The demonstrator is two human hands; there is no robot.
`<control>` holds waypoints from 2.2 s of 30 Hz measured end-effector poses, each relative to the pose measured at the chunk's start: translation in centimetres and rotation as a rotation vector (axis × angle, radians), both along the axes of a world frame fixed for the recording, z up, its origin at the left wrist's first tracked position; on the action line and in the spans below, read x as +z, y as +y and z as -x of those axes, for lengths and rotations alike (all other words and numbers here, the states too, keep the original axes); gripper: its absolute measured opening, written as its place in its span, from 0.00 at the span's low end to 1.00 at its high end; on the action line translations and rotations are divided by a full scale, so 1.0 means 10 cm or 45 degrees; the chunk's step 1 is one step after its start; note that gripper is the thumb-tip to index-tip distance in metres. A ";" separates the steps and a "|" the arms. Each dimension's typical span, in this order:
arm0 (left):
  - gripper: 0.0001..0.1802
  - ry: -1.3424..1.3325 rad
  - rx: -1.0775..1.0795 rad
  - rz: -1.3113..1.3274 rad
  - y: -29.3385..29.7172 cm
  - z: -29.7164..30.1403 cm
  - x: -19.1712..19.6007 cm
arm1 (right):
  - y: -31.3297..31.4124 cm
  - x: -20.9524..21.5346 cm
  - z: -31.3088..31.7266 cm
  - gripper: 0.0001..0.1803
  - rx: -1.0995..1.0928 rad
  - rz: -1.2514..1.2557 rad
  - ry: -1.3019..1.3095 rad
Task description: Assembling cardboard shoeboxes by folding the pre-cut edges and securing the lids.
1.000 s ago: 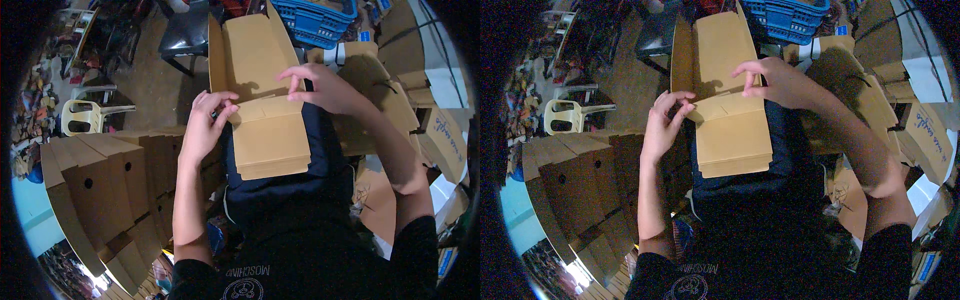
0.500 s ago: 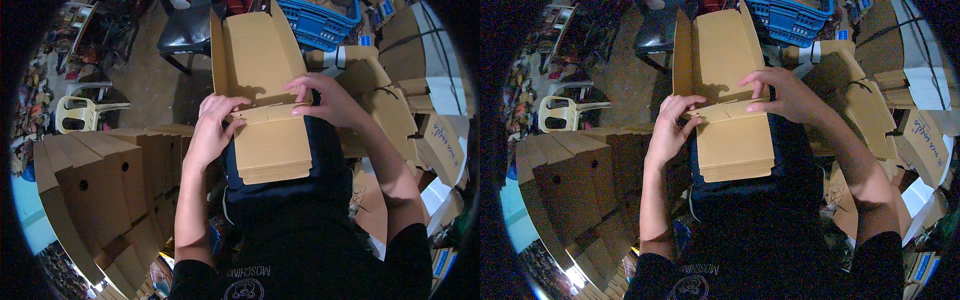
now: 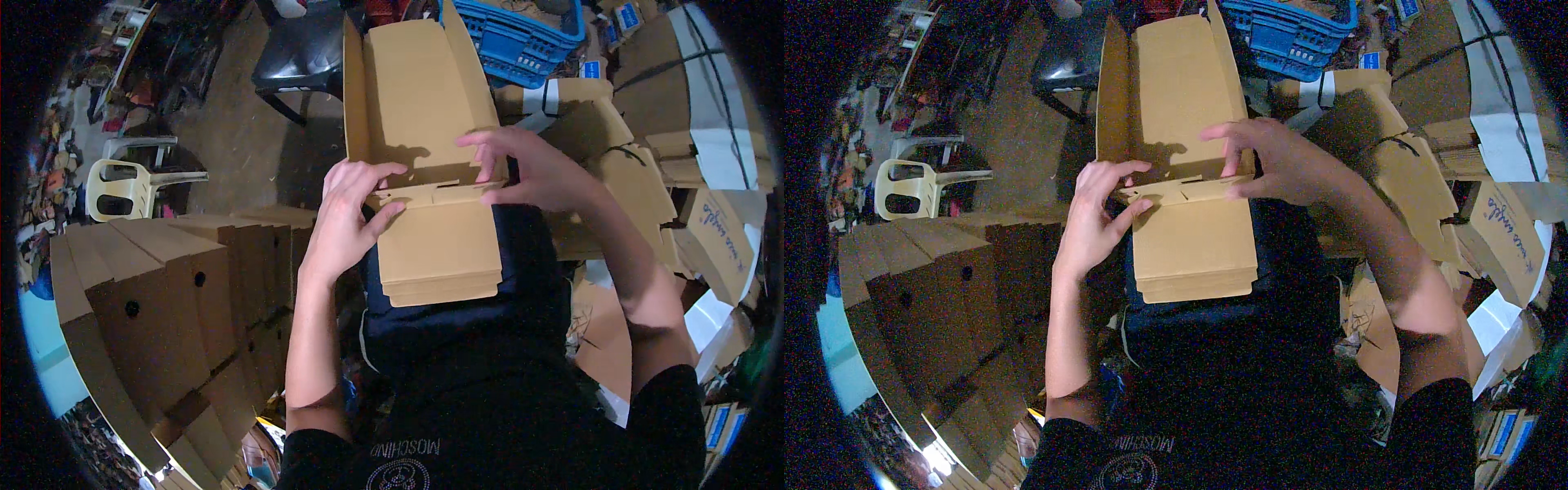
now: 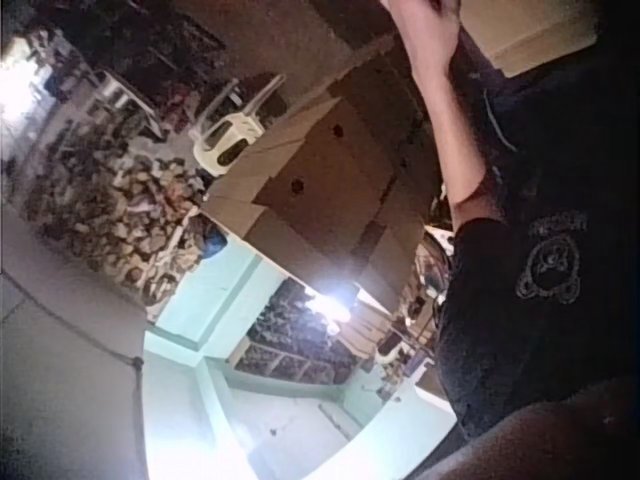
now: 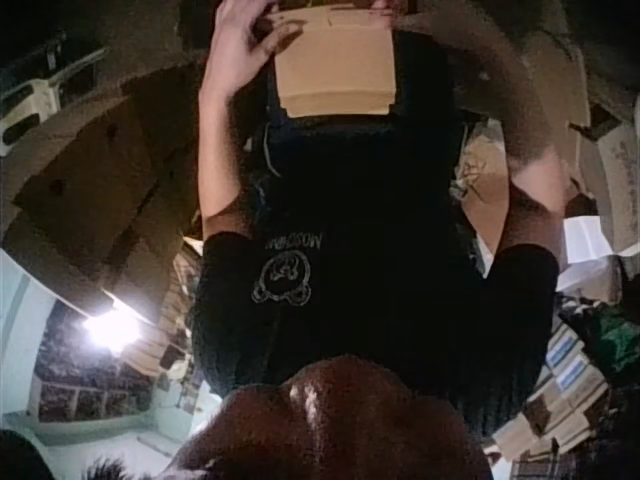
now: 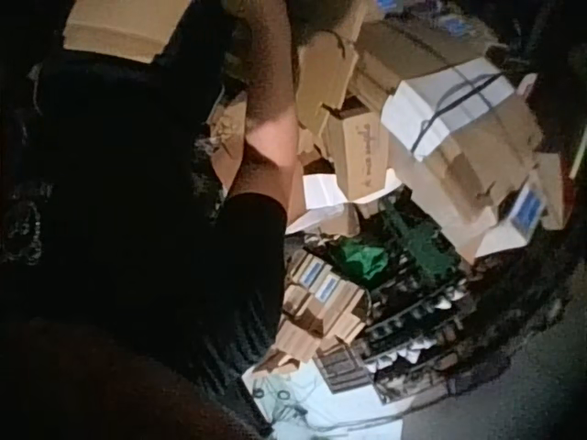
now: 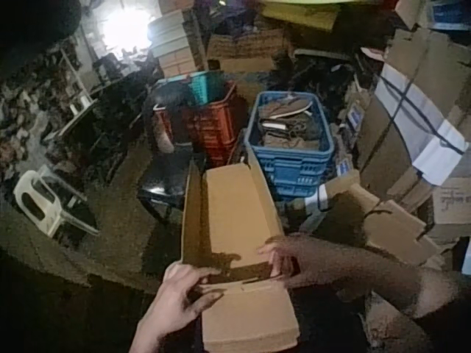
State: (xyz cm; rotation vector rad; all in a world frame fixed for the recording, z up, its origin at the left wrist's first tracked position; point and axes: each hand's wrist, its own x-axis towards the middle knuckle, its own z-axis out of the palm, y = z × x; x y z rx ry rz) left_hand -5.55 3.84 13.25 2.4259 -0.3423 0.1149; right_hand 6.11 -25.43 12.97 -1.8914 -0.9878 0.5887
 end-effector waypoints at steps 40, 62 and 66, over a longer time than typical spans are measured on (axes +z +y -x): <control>0.09 -0.304 0.238 0.076 -1.11 0.22 -0.35 | -0.01 -0.15 0.14 0.40 0.073 0.035 -0.345; 0.06 -0.196 0.319 0.210 -0.48 0.65 -0.15 | -0.08 -0.10 0.17 0.28 0.106 0.198 -0.498; 0.11 -0.028 0.695 -0.008 0.07 0.99 -0.19 | -0.06 -0.06 0.20 0.28 0.084 0.223 -0.520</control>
